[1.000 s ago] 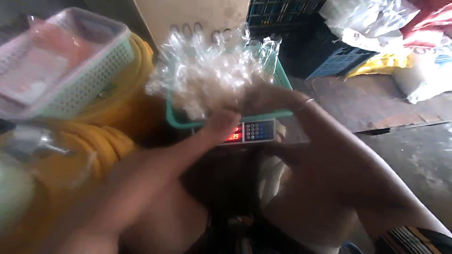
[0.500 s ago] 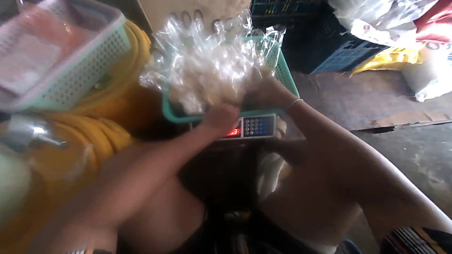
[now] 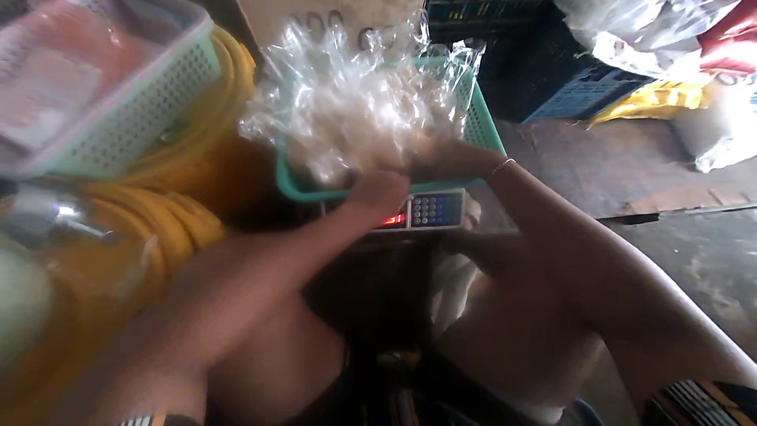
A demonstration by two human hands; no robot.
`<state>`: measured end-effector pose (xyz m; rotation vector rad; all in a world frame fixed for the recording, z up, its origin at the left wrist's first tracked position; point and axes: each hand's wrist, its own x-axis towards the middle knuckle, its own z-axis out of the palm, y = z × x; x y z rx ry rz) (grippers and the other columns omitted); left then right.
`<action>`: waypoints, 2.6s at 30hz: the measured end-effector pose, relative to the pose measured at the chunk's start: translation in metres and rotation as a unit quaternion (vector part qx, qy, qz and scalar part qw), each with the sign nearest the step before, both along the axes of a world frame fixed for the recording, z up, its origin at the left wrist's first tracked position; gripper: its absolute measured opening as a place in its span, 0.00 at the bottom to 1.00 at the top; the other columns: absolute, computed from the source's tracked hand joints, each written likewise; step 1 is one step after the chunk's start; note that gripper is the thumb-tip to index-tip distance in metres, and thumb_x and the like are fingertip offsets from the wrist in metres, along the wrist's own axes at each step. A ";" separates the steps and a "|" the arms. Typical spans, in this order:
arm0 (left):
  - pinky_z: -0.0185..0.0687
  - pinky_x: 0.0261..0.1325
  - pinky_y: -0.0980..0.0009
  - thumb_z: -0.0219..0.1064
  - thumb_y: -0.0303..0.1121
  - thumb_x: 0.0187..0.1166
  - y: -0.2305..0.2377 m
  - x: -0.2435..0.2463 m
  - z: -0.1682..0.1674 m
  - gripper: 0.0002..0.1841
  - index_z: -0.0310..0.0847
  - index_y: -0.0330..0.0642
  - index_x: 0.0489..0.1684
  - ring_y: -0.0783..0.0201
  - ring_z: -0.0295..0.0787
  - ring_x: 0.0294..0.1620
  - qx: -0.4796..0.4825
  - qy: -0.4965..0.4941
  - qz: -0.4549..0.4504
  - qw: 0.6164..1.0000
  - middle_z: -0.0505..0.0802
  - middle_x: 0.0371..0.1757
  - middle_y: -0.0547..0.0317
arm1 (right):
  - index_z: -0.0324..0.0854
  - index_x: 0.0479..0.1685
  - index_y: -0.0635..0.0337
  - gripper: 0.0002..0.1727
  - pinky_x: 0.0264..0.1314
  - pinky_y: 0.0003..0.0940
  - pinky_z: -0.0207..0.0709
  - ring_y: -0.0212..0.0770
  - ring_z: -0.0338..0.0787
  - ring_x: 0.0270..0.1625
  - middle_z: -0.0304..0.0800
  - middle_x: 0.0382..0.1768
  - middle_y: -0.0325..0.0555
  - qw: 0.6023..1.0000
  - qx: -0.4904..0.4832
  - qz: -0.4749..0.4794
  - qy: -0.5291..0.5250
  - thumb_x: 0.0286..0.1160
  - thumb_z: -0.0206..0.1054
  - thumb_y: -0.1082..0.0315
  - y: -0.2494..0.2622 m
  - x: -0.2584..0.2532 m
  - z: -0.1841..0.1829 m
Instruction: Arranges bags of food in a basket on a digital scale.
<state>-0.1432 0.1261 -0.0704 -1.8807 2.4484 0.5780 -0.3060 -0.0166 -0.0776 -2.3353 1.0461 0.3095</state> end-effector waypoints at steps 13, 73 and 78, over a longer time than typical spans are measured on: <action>0.86 0.50 0.45 0.64 0.35 0.85 0.001 0.011 -0.015 0.13 0.88 0.33 0.53 0.42 0.93 0.49 -0.107 0.064 -0.059 0.990 0.93 0.47 0.40 | 0.84 0.58 0.72 0.17 0.56 0.56 0.86 0.57 0.93 0.49 0.90 0.50 0.64 1.000 -0.002 -0.020 -0.023 0.75 0.74 0.71 -0.011 -0.006 0.044; 0.89 0.44 0.47 0.70 0.23 0.74 -0.007 -0.010 -0.019 0.10 0.88 0.30 0.50 0.41 0.95 0.39 -0.180 0.035 -0.137 0.973 0.94 0.35 0.40 | 0.73 0.72 0.73 0.29 0.61 0.58 0.82 0.60 0.89 0.57 0.86 0.57 0.66 1.000 0.013 -0.004 -0.016 0.71 0.76 0.74 -0.053 0.004 0.009; 0.89 0.45 0.47 0.69 0.23 0.76 -0.011 -0.011 -0.017 0.11 0.87 0.30 0.52 0.40 0.95 0.41 -0.146 0.034 -0.141 0.979 0.94 0.37 0.38 | 0.71 0.69 0.81 0.31 0.68 0.68 0.75 0.70 0.84 0.67 0.81 0.63 0.76 0.978 -0.070 -0.194 -0.009 0.77 0.72 0.62 -0.059 -0.001 0.032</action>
